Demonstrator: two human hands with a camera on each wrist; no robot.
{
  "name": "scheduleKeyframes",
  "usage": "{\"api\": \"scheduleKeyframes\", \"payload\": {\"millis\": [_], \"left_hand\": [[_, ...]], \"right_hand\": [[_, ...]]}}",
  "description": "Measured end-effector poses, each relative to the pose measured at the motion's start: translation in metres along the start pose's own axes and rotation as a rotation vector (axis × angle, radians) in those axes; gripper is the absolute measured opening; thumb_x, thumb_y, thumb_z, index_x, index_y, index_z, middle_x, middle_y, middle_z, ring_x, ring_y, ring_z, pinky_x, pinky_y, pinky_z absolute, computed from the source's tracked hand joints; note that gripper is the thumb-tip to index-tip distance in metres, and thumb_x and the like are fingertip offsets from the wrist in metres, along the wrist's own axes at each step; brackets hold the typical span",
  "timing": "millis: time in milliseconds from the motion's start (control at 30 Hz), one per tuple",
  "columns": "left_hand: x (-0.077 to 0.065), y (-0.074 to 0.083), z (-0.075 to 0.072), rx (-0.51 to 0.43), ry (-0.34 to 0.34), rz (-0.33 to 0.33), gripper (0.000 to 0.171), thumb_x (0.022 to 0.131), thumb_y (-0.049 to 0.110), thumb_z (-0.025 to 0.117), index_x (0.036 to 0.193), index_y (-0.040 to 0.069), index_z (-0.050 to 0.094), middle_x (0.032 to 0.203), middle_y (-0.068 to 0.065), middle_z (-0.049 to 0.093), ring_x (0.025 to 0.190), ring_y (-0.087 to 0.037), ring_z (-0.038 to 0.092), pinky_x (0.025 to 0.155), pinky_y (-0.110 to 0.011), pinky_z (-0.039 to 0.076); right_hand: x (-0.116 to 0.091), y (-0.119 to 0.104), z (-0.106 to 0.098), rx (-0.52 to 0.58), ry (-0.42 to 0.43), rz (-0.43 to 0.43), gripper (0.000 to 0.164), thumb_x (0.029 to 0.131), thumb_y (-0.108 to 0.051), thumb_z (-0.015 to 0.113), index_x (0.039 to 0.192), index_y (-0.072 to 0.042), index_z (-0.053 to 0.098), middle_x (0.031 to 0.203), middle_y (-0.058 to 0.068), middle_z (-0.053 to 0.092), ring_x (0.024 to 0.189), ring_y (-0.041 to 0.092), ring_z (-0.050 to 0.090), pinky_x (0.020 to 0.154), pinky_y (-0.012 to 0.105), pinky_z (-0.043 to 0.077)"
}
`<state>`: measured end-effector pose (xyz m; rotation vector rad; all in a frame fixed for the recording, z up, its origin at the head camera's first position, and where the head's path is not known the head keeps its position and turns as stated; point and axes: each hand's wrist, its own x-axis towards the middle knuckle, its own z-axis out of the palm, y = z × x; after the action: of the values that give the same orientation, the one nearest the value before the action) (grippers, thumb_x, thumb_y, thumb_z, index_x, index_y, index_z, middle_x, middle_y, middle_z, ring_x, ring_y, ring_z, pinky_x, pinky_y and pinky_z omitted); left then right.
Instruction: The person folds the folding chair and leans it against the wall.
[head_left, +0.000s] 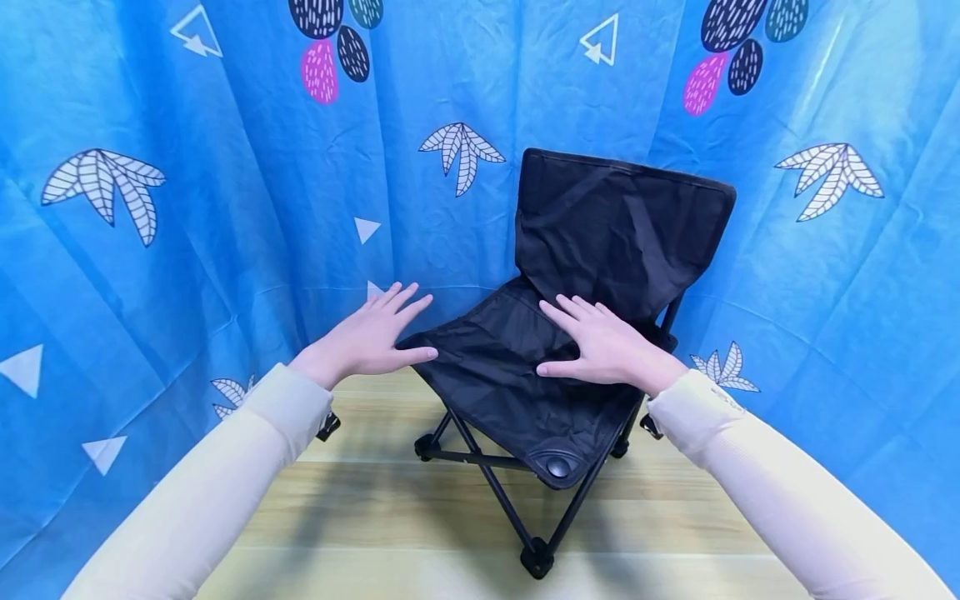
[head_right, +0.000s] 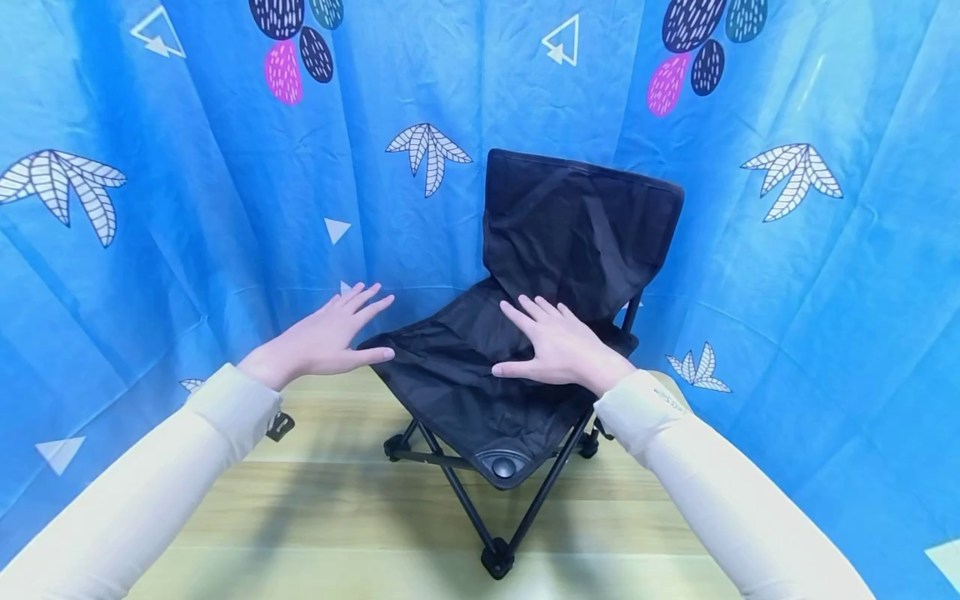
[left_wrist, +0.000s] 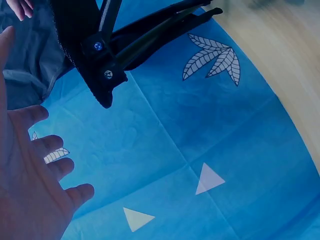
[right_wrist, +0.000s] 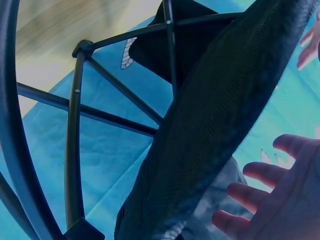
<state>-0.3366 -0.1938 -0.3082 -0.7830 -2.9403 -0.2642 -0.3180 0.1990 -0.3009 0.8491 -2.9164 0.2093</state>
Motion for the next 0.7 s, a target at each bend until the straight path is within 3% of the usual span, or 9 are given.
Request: {"api": "scheduleKeyframes", "payload": {"millis": [700], "left_hand": [[-0.008,-0.004,0.006,-0.055,0.045,0.031,0.095,0.102,0.071,0.059,0.174,0.020,0.027,0.183,-0.012,0.017,0.170,-0.041,0.008,0.135,-0.066,0.013]], "right_hand": [[-0.013,-0.005,-0.003,0.053,0.052,-0.031,0.101,0.095,-0.066,0.074,0.173,-0.019,0.031,0.180,0.017,0.026,0.166,0.040,0.027,0.135,0.062,0.020]]}}
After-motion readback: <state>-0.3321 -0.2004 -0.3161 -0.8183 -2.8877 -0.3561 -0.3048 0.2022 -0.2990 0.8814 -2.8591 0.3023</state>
